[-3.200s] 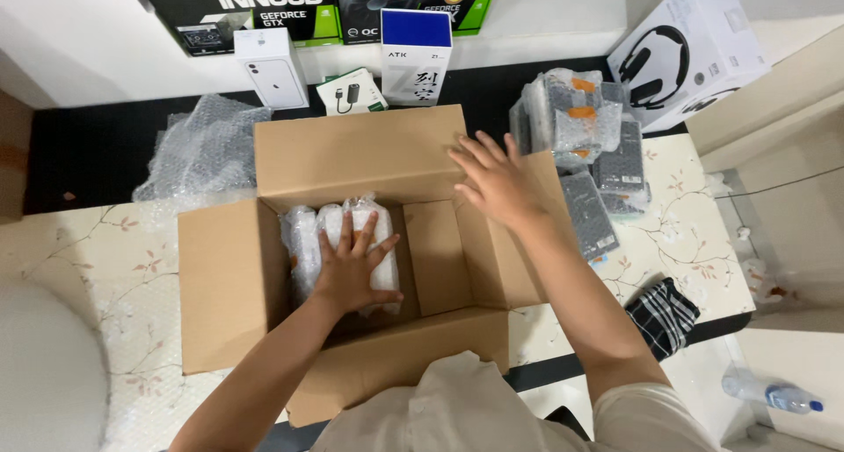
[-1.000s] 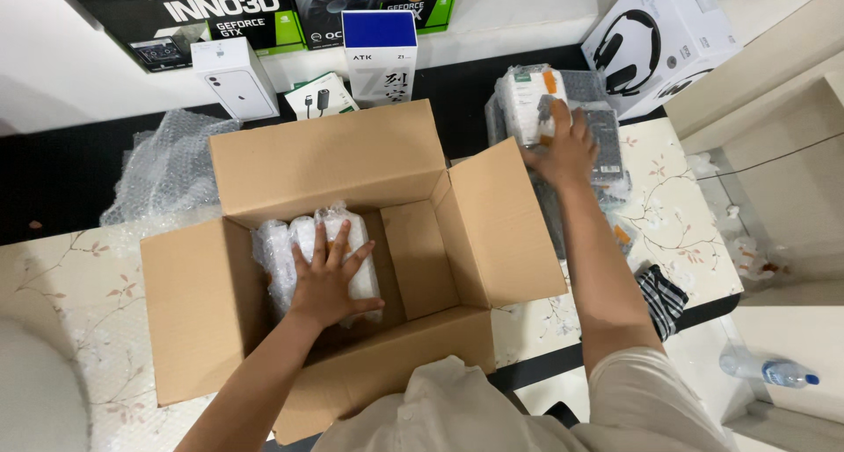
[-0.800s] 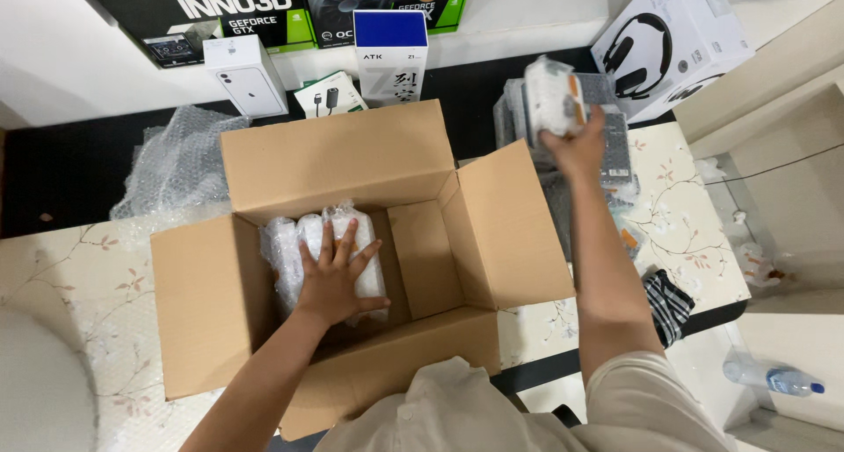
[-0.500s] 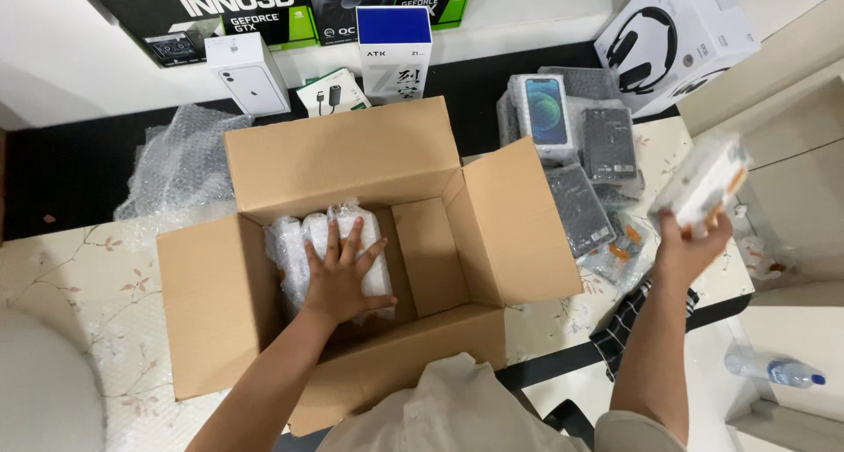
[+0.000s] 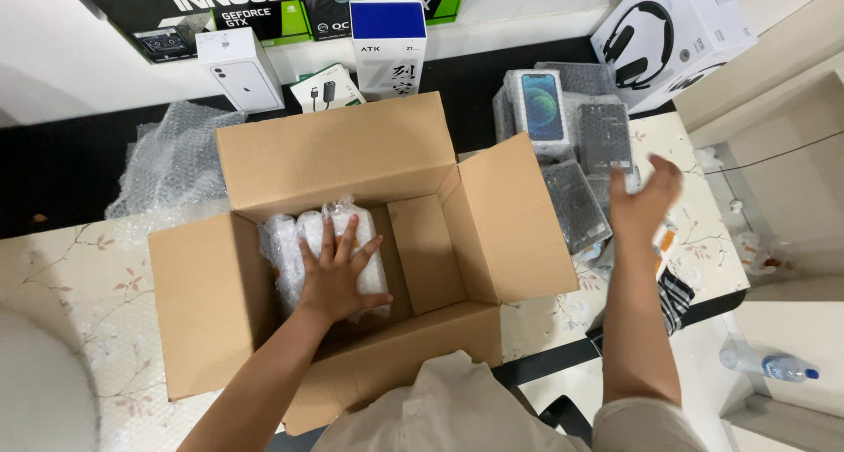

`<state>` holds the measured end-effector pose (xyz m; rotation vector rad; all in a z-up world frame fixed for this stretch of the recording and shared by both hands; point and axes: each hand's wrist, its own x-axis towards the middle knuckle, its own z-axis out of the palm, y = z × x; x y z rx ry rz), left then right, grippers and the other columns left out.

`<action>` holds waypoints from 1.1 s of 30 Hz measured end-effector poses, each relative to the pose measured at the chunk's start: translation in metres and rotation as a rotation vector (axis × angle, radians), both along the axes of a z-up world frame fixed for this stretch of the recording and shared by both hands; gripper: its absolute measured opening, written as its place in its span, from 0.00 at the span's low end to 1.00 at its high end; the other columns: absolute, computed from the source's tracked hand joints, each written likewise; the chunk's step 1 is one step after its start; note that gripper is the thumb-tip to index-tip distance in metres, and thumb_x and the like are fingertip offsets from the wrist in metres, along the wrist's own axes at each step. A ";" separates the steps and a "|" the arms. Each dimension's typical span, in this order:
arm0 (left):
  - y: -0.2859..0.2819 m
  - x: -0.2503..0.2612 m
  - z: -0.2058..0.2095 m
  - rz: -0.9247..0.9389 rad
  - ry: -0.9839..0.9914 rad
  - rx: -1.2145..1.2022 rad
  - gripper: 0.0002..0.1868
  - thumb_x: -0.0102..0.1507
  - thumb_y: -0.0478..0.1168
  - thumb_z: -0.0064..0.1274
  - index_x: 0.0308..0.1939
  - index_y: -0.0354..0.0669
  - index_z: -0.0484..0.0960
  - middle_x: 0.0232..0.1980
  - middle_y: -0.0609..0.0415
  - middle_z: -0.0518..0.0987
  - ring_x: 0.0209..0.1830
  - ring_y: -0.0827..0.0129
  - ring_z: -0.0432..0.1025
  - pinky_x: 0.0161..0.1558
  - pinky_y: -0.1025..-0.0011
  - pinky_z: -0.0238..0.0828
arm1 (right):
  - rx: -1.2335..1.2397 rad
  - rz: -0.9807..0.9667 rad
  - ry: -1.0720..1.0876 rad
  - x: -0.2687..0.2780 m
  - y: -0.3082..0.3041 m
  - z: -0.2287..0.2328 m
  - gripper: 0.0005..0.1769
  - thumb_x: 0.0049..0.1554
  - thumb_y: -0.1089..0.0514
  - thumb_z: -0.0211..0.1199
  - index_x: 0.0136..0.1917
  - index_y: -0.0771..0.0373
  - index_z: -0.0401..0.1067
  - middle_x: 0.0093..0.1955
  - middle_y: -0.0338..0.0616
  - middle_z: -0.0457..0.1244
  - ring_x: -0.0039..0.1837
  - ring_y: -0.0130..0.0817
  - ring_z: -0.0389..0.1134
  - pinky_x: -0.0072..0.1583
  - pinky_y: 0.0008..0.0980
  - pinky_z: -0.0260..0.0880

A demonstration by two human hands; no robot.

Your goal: The person places bubble-wrapped rectangular packages and a larger bubble-wrapped item into a cardboard box on a table.

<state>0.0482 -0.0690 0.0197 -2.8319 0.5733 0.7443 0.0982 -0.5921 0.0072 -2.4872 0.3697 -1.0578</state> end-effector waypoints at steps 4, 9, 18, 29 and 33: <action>-0.001 -0.003 0.000 0.007 -0.027 0.008 0.63 0.51 0.93 0.32 0.84 0.79 0.32 0.89 0.56 0.25 0.86 0.38 0.27 0.75 0.26 0.37 | 0.044 0.111 0.399 0.106 0.047 0.010 0.36 0.64 0.38 0.71 0.69 0.69 0.72 0.68 0.62 0.64 0.70 0.62 0.65 0.69 0.57 0.63; 0.000 -0.003 0.001 -0.009 -0.044 -0.007 0.63 0.52 0.91 0.34 0.84 0.79 0.32 0.89 0.54 0.29 0.86 0.37 0.29 0.74 0.25 0.37 | 0.067 -0.001 0.838 0.167 0.055 -0.014 0.56 0.54 0.28 0.71 0.70 0.81 0.60 0.67 0.77 0.60 0.69 0.77 0.63 0.63 0.68 0.68; 0.000 -0.001 0.009 0.009 -0.004 -0.023 0.62 0.53 0.90 0.35 0.84 0.79 0.34 0.88 0.55 0.27 0.86 0.37 0.26 0.74 0.25 0.36 | 0.245 -0.003 0.601 0.152 0.070 0.004 0.55 0.40 0.40 0.88 0.65 0.74 0.62 0.66 0.67 0.53 0.65 0.74 0.65 0.65 0.62 0.70; -0.001 -0.003 0.012 0.003 -0.007 0.024 0.63 0.51 0.92 0.30 0.84 0.78 0.32 0.89 0.56 0.26 0.87 0.39 0.27 0.76 0.27 0.35 | 0.872 0.592 0.001 0.044 0.150 0.147 0.37 0.63 0.59 0.74 0.72 0.68 0.52 0.66 0.58 0.56 0.68 0.48 0.60 0.69 0.41 0.63; 0.000 -0.004 -0.004 0.006 -0.059 0.014 0.64 0.49 0.93 0.29 0.83 0.80 0.32 0.89 0.57 0.26 0.87 0.40 0.27 0.75 0.26 0.35 | 0.918 0.821 0.201 -0.051 0.247 0.193 0.49 0.56 0.64 0.68 0.79 0.77 0.42 0.75 0.78 0.52 0.77 0.71 0.54 0.77 0.66 0.53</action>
